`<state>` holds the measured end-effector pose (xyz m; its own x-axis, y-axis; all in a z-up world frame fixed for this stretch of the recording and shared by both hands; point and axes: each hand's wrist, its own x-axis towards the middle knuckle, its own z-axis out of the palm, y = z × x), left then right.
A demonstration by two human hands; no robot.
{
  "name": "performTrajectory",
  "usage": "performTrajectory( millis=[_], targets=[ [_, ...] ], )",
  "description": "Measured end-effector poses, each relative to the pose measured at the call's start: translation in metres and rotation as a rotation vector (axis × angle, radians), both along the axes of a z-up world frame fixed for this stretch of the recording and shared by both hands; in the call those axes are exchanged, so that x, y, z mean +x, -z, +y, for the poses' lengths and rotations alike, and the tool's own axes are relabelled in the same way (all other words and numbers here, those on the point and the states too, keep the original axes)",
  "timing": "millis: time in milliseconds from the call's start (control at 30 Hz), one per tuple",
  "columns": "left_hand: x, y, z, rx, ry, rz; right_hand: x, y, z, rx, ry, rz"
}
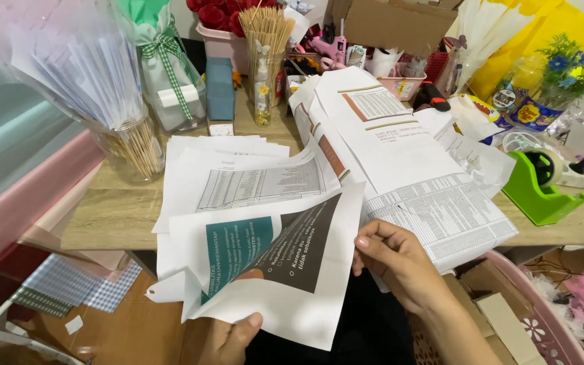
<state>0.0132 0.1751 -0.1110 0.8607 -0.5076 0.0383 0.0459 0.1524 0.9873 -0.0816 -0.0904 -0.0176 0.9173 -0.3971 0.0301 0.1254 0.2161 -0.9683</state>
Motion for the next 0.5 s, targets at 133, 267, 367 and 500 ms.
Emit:
performTrajectory(
  millis=[133, 267, 367, 500],
  targets=[
    [0.000, -0.011, 0.003, 0.018, -0.030, 0.070, 0.001, -0.003, -0.013, -0.186, -0.109, -0.027],
    [0.036, 0.048, 0.008, -0.266, 0.002, 0.395, 0.006, -0.014, -0.037, -0.610, -0.077, 0.042],
    [-0.001, -0.049, 0.006, -0.238, -0.327, 0.611, -0.003, -0.024, -0.048, -0.587, -0.060, 0.181],
    [-0.008, -0.042, 0.013, -0.024, -0.261, 0.531, -0.013, -0.022, -0.028, -0.409, -0.236, 0.177]
  ],
)
